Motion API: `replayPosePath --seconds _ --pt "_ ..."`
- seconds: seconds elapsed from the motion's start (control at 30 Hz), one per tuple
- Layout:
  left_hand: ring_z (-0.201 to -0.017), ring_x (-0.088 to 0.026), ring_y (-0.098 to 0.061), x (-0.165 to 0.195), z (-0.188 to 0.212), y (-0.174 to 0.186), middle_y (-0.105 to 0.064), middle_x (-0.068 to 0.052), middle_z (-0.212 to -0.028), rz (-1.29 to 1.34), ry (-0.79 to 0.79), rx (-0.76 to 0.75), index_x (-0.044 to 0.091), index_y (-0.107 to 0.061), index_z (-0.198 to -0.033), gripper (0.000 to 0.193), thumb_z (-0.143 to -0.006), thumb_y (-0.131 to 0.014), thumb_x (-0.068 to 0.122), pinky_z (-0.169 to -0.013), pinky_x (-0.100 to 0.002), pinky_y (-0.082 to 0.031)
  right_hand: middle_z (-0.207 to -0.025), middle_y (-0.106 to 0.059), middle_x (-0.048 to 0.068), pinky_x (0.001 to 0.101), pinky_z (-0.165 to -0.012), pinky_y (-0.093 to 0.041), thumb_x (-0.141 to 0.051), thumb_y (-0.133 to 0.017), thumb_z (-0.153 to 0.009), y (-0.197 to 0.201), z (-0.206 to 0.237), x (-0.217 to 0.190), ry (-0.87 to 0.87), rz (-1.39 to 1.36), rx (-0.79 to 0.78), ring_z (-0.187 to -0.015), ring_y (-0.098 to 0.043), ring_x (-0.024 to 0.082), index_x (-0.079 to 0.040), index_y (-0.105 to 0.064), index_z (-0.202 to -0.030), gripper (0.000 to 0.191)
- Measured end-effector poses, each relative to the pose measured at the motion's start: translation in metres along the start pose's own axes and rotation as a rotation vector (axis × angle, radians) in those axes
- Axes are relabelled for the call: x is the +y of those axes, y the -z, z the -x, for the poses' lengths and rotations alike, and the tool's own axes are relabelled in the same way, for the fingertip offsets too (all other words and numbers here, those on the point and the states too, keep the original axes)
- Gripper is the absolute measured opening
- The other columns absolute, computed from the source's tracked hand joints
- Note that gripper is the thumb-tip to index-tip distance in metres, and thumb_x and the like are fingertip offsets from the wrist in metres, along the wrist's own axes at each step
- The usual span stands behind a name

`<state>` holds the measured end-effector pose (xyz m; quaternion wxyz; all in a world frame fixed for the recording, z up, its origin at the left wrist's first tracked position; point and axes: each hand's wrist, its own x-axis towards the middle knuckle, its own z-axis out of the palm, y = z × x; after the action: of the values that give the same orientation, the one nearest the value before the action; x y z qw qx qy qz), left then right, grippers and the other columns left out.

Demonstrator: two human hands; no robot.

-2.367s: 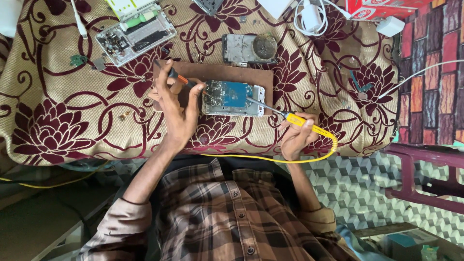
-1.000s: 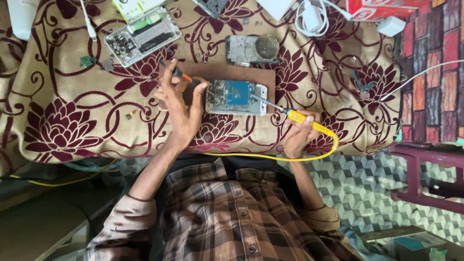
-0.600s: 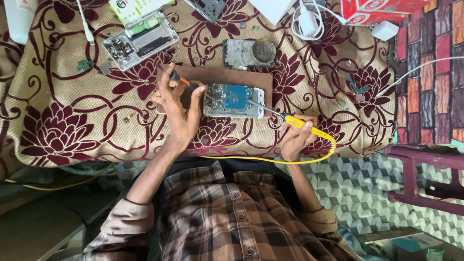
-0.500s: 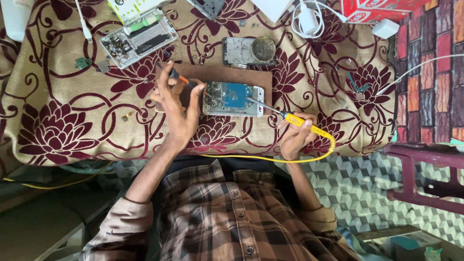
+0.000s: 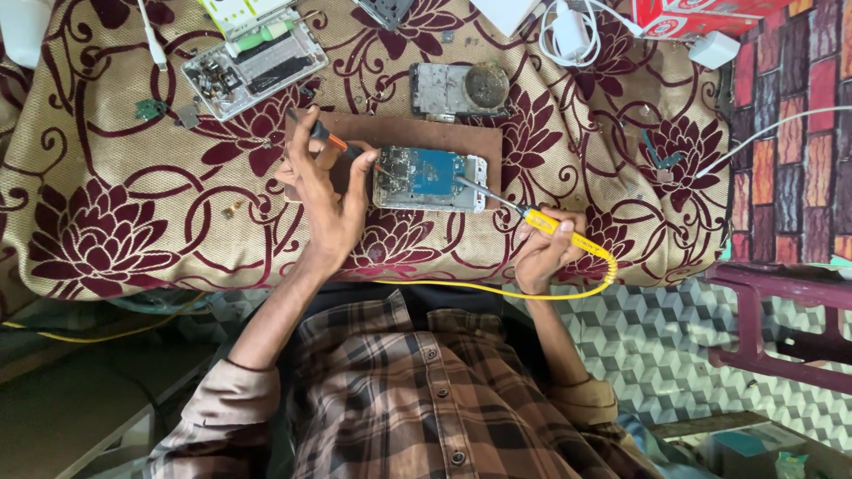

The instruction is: The person uses a soldering iron and a screwdriver to work on a disassembled mobile phone circuit board. They repeatedly apply heat to specific points on the board while holding it steady.

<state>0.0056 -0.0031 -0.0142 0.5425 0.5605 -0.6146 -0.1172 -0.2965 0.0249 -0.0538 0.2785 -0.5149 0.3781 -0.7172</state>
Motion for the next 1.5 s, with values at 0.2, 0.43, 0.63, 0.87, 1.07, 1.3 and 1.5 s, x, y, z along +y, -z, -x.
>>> replayPosePath --seconds 0.2,0.43,0.63,0.87,1.07,1.3,1.5 --pt "-0.104 -0.012 -0.054 0.0012 0.0012 -0.0006 -0.075 0.005 -0.111 -0.025 0.011 -0.013 0.008 -0.025 -0.161 0.072 -0.110 -0.070 0.034 -0.099 -0.040 -0.022 -0.087 -0.053 0.013 0.0346 -0.058 -0.058 -0.032 -0.034 -0.116 -0.0021 -0.0014 -0.0018 -0.009 -0.031 0.048 -0.065 -0.057 0.021 0.002 -0.049 -0.109 0.039" --pt "-0.105 -0.012 -0.047 0.0041 -0.0006 0.0018 -0.073 0.005 -0.111 0.029 0.018 -0.015 0.007 -0.024 -0.161 0.071 -0.112 -0.070 0.030 -0.099 -0.040 -0.022 -0.087 -0.056 0.016 0.0352 -0.060 -0.057 -0.029 -0.033 -0.116 -0.0010 -0.0018 -0.0014 0.021 0.026 -0.076 -0.062 -0.060 0.023 0.003 -0.047 -0.112 0.035" --pt "-0.106 -0.013 -0.048 0.0028 0.0022 0.0027 -0.073 0.004 -0.114 -0.044 0.004 -0.027 0.009 -0.026 -0.161 0.072 -0.110 -0.071 0.030 -0.098 -0.039 -0.022 -0.087 -0.058 0.018 0.0340 -0.059 -0.058 -0.027 -0.034 -0.115 -0.0007 0.0006 -0.0014 0.025 0.035 -0.013 -0.063 -0.061 0.023 0.003 -0.049 -0.110 0.034" --pt "-0.105 -0.013 -0.049 0.0007 0.0000 -0.0011 -0.074 0.007 -0.109 0.018 0.027 -0.007 0.007 -0.027 -0.159 0.071 -0.110 -0.070 0.035 -0.099 -0.041 -0.022 -0.079 -0.061 0.015 0.0311 -0.060 -0.056 -0.027 -0.034 -0.115 -0.0036 -0.0022 -0.0047 0.026 0.055 -0.048 -0.062 -0.063 0.020 0.003 -0.050 -0.110 0.034" --pt "-0.106 -0.015 -0.049 0.0010 -0.0001 -0.0003 -0.073 0.003 -0.112 -0.030 0.013 -0.005 0.010 -0.030 -0.161 0.071 -0.109 -0.072 0.034 -0.099 -0.040 -0.023 -0.081 -0.059 0.015 0.0304 -0.062 -0.052 -0.026 -0.036 -0.115 -0.0040 -0.0014 -0.0053 0.003 0.061 0.012 -0.063 -0.058 0.018 0.003 -0.051 -0.111 0.033" --pt "-0.104 -0.011 -0.049 0.0007 -0.0009 0.0002 -0.074 0.005 -0.112 -0.011 0.004 -0.008 0.008 -0.024 -0.161 0.073 -0.111 -0.071 0.034 -0.098 -0.041 -0.022 -0.087 -0.057 0.013 0.0267 -0.063 -0.045 -0.028 -0.041 -0.115 -0.0015 -0.0005 -0.0042 -0.038 -0.010 0.041 -0.068 -0.052 0.015 0.000 -0.052 -0.108 0.031" --pt "-0.109 -0.013 -0.049 0.0069 -0.0022 0.0040 -0.072 0.008 -0.112 -0.005 0.013 -0.038 0.005 -0.025 -0.160 0.071 -0.111 -0.070 0.033 -0.098 -0.041 -0.021 -0.084 -0.056 0.012 0.0253 -0.061 -0.043 -0.027 -0.044 -0.114 -0.0025 -0.0023 -0.0051 -0.059 -0.018 0.056 -0.066 -0.051 0.014 0.000 -0.052 -0.107 0.028"
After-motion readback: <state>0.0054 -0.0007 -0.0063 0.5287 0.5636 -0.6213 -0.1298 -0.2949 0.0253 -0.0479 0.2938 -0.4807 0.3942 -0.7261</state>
